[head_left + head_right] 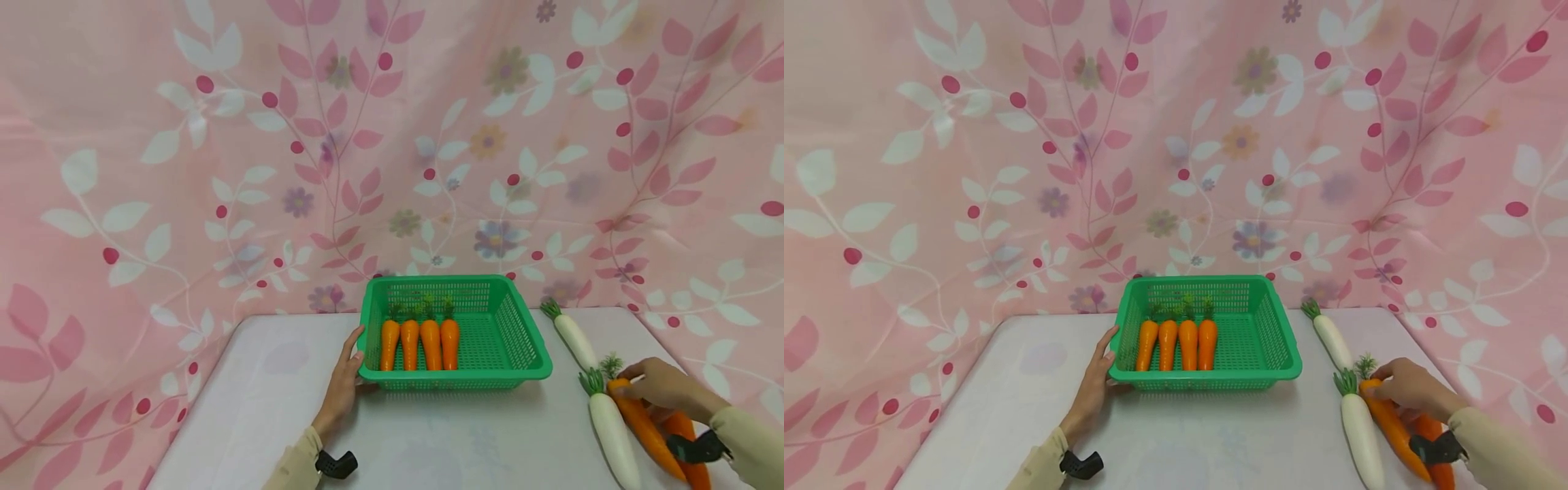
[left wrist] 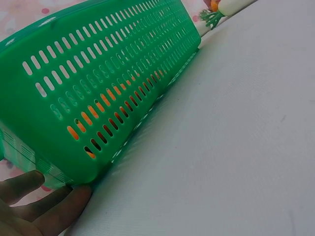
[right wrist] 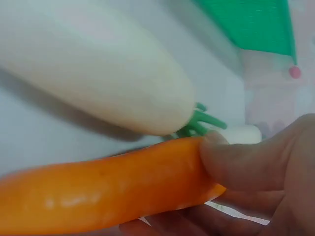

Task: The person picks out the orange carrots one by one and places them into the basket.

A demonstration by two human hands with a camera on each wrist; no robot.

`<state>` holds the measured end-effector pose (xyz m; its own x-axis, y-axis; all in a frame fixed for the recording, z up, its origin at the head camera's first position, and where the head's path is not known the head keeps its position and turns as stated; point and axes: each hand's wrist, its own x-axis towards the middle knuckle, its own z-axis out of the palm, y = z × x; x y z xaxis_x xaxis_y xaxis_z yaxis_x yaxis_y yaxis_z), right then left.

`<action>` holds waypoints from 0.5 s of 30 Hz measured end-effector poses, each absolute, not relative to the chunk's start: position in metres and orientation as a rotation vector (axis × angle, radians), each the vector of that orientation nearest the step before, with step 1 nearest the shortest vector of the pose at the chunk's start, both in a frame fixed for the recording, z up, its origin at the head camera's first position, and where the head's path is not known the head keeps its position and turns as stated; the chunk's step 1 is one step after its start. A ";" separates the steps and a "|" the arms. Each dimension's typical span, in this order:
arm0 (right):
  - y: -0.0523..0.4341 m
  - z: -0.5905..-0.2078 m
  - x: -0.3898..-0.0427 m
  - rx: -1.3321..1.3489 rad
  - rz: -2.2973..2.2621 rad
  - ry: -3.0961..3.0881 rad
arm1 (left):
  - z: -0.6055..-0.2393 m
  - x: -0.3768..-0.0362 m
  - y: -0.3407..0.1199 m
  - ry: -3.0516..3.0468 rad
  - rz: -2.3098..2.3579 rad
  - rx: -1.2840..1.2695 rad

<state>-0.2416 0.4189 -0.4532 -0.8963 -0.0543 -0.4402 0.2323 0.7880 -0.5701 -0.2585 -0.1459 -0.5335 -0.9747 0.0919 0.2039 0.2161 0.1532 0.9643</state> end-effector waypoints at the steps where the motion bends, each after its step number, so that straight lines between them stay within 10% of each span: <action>1: 0.419 -0.450 -0.243 0.130 -0.912 2.522 | -0.533 -0.258 -0.146 -2.305 -1.979 -0.312; 15: 0.425 -0.424 -0.260 0.106 -1.224 2.342 | -0.528 -0.256 -0.145 -2.341 -1.967 -0.295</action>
